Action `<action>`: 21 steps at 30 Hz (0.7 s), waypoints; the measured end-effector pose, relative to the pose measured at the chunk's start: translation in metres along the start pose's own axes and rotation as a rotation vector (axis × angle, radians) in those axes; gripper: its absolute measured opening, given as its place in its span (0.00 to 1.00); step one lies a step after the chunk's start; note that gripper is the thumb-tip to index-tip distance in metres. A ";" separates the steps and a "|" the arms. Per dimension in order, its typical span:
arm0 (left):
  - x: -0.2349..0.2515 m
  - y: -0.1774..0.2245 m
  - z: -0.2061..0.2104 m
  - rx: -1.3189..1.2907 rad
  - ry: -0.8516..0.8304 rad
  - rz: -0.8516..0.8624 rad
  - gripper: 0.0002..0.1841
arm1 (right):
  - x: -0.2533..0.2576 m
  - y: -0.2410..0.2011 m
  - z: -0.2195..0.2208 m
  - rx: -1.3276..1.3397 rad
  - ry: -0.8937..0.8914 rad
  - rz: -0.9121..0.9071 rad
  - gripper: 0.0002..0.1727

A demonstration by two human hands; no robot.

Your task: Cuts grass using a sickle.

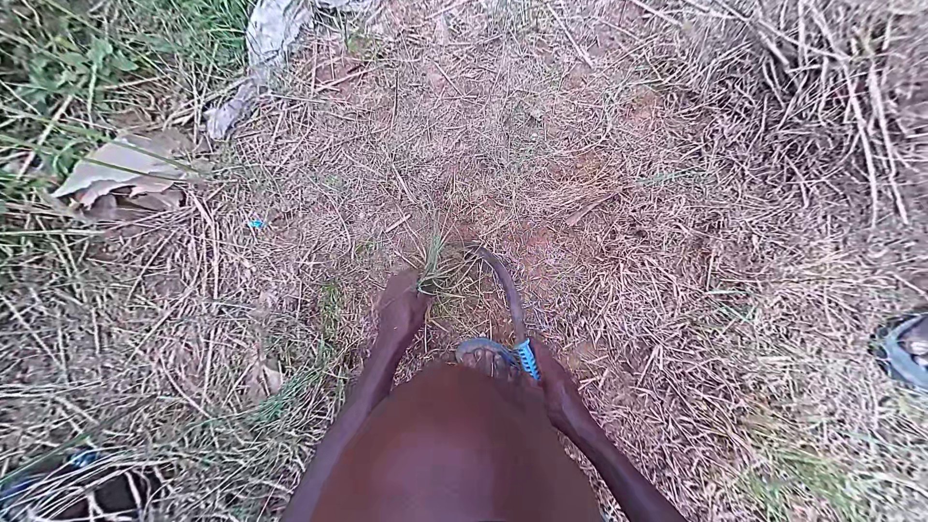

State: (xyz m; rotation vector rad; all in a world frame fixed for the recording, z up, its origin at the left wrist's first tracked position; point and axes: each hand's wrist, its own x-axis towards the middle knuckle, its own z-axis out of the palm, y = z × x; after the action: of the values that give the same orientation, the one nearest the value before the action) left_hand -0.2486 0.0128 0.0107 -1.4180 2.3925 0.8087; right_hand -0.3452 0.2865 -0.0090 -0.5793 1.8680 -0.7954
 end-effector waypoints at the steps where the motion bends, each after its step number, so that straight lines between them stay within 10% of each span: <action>1: 0.004 0.006 0.008 0.031 -0.041 0.007 0.17 | 0.006 -0.004 -0.002 0.012 -0.012 0.026 0.32; 7: 0.013 0.023 0.012 0.023 -0.120 -0.056 0.18 | 0.021 -0.013 -0.009 0.202 0.293 -0.136 0.34; 11: 0.034 0.018 0.020 0.080 -0.060 0.190 0.17 | 0.020 0.015 -0.026 0.313 0.324 -0.076 0.30; 21: 0.070 0.088 0.037 0.356 -0.226 0.224 0.42 | -0.012 0.047 -0.044 0.413 0.344 -0.023 0.31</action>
State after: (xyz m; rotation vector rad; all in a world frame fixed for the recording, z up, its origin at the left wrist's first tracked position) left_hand -0.3620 0.0157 -0.0226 -0.8869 2.3921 0.5205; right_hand -0.3824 0.3381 -0.0239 -0.2102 1.9229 -1.3199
